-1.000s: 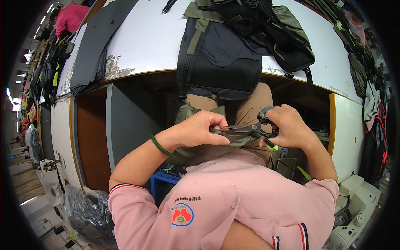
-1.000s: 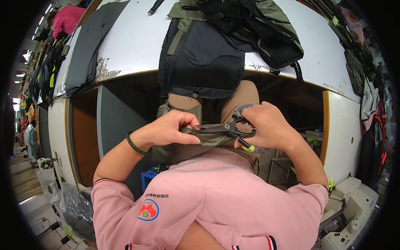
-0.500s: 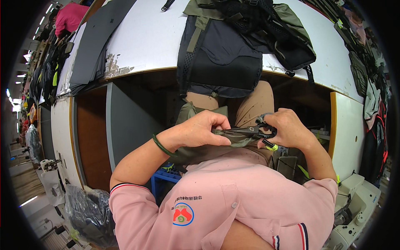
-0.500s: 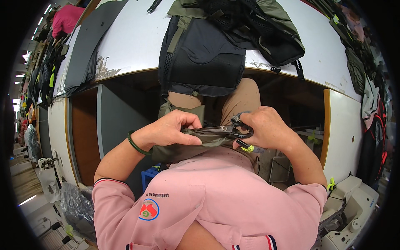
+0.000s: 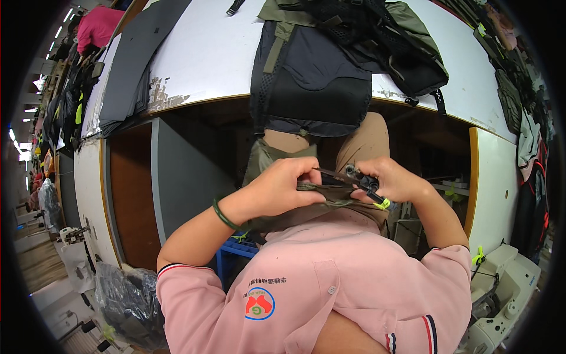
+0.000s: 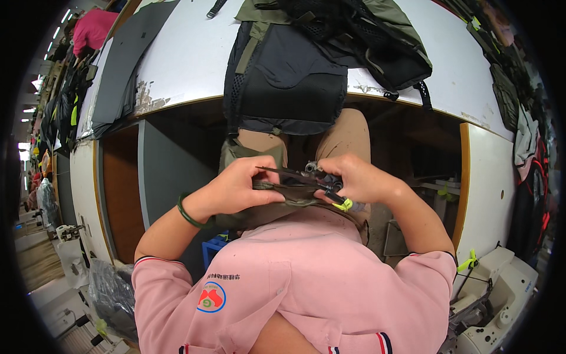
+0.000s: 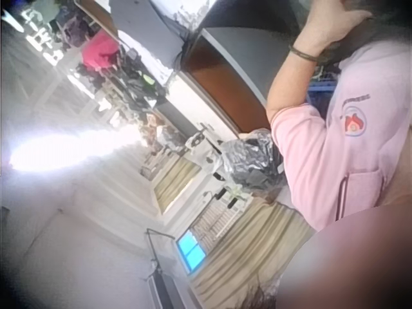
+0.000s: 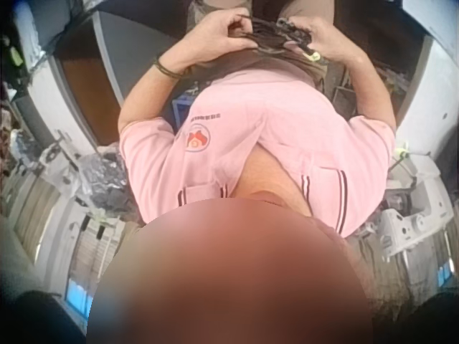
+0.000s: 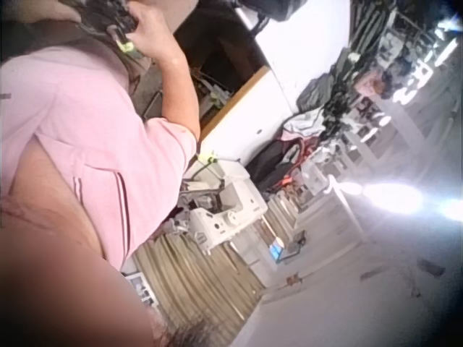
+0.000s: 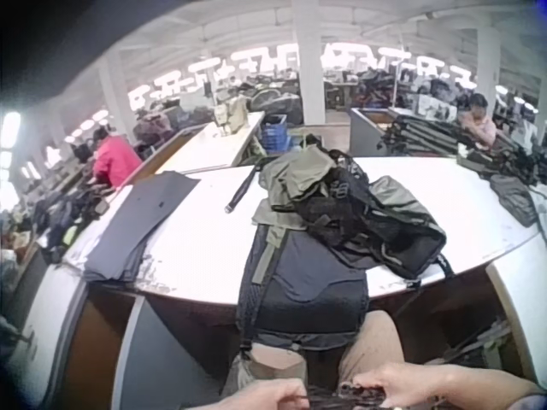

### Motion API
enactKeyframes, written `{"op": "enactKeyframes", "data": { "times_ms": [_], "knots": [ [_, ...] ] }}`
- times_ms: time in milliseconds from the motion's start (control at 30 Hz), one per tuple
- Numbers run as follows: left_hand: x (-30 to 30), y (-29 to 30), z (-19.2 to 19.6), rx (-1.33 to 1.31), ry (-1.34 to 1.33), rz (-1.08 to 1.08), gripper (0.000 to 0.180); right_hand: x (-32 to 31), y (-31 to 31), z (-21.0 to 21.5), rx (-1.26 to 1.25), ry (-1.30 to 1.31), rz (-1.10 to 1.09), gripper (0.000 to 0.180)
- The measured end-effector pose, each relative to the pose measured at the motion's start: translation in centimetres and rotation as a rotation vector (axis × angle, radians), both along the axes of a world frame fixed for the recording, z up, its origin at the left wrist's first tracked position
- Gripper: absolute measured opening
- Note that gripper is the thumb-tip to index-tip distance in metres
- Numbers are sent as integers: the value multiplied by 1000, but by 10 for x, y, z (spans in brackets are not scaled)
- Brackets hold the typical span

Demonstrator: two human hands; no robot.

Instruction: Trim excess thread and inspect components during the assembly of a green tactical backpack.

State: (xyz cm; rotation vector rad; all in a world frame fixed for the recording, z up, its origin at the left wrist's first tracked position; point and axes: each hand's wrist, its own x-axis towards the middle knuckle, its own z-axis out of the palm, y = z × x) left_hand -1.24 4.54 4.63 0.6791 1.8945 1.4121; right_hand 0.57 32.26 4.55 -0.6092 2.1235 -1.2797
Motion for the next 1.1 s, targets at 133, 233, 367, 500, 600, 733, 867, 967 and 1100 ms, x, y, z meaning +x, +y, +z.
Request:
{"op": "enactKeyframes", "data": {
  "times_ms": [133, 233, 367, 500, 600, 733, 867, 967, 1100],
  "knots": [
    [15, -8, -3, -62, 625, 180, 34, 11, -7, -5, -36, -34, -12, 23],
    [20, -13, -8, 35, 885, 239, 37, 12, -12, 0, -47, 49, -9, 23],
    [25, -15, -13, 140, 1032, 220, 40, 16, -14, 3, -42, 229, 28, 25],
    [24, -16, -19, 172, 1047, 222, 41, 7, 3, 10, 66, 428, 53, 29],
    [27, -15, -18, 183, 1023, 230, 40, 3, 11, 25, 390, 848, 30, 36],
    [27, -13, -18, 192, 1020, 216, 40, -1, 11, 29, 431, 990, 16, 37],
    [25, -11, -17, 194, 995, 202, 40, -3, 9, 29, 423, 991, 27, 38],
    [24, -10, -18, 195, 974, 201, 40, -3, 8, 26, 441, 1005, 40, 36],
    [24, -9, -20, 200, 945, 206, 41, -3, 11, 20, 441, 1026, 29, 35]
  ]
}}
